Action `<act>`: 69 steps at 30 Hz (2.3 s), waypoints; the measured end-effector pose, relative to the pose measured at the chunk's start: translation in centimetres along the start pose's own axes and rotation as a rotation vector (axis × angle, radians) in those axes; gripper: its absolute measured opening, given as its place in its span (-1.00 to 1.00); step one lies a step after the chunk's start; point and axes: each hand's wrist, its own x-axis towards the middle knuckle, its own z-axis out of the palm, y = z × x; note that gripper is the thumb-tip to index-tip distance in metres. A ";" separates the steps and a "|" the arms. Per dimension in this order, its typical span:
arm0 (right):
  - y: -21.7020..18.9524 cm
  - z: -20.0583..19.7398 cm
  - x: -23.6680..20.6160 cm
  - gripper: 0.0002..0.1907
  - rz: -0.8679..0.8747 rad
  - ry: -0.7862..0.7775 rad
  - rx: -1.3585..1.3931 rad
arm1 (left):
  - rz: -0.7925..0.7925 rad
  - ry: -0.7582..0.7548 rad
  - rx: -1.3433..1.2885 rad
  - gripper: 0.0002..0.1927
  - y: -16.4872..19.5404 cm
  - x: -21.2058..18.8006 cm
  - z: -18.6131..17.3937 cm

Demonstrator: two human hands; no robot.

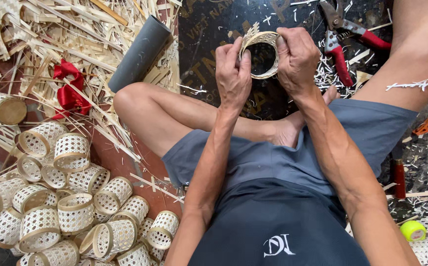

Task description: The person sits on the floor assembling woven bamboo cylinders. They cut a strip of woven bamboo mat with scissors, fit a wooden rim ring onto the edge of a woven cylinder, press the rim into place, and bend thin bamboo strips around a plastic pipe form to shape them, adding finished cylinders to a pile on the floor.

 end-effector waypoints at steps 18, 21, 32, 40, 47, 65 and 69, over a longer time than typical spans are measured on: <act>1.6 0.3 -0.4 -0.87 0.080 -0.167 0.339 | -0.021 -0.186 -0.424 -0.52 -4.0 -1.8 0.7; 1.9 0.3 -0.5 -0.85 0.039 -0.165 0.450 | -0.046 -0.201 -0.462 -0.48 -4.1 -1.7 0.9; 3.0 0.1 -1.3 -0.87 0.086 -0.207 0.510 | -0.042 -0.321 -0.515 -0.38 -3.9 -0.9 0.5; 2.7 1.3 -2.9 -0.88 0.040 -0.040 0.433 | -0.032 -0.448 -0.615 -0.21 -5.6 -1.1 0.4; 2.3 1.3 -3.4 -0.89 0.116 -0.013 0.327 | -0.052 -0.464 -0.559 -0.25 -6.5 -1.2 0.5; 5.7 3.1 -4.9 -0.59 0.442 -0.053 0.629 | -0.171 -0.130 -0.830 -0.62 -7.3 -1.2 4.2; 5.8 0.6 -4.4 -0.60 0.419 -0.049 0.877 | -0.151 -0.126 -0.753 -0.57 -6.3 -1.2 2.3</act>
